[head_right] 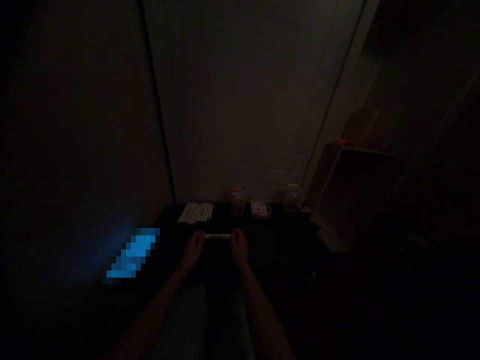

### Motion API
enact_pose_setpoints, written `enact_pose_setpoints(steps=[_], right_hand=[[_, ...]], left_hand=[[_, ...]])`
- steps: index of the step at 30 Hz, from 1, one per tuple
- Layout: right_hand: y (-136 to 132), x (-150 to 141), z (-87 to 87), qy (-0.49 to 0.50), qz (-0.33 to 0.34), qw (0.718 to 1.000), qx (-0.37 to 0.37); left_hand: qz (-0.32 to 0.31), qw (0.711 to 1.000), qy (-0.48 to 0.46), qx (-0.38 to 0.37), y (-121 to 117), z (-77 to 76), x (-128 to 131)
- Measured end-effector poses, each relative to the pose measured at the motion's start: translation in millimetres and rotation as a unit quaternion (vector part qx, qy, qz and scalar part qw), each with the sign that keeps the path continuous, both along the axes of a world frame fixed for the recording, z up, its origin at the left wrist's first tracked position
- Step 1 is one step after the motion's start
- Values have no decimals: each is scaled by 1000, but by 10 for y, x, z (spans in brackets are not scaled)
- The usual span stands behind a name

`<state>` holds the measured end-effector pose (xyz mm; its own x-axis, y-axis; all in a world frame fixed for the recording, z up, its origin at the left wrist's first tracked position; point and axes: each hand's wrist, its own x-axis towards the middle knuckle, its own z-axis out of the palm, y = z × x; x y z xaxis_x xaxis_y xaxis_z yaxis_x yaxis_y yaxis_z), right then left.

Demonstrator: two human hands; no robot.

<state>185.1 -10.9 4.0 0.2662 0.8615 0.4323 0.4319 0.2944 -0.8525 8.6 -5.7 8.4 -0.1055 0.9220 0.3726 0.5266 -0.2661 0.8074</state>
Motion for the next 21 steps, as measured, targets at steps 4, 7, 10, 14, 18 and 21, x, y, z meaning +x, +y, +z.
enact_pose_setpoints(steps=[4,7,10,14,18,21], right_hand=[[15,-1,-18,3,-4,1000,2],[21,-1,-27,0,-3,1000,5],[22,0,-26,0,1,1000,8],[22,0,-20,-1,6,1000,13],[23,-3,-19,-2,8,1000,11],[13,-4,-12,-2,0,1000,9]], left_hand=[[-3,1000,2,5,9,-8,-7],[-7,1000,6,6,-2,3,-9],[-10,1000,3,2,-21,25,-7],[-14,1000,3,-1,-31,42,-6],[-5,1000,1,-5,-25,34,-4],[-6,1000,6,-7,-25,34,-1]])
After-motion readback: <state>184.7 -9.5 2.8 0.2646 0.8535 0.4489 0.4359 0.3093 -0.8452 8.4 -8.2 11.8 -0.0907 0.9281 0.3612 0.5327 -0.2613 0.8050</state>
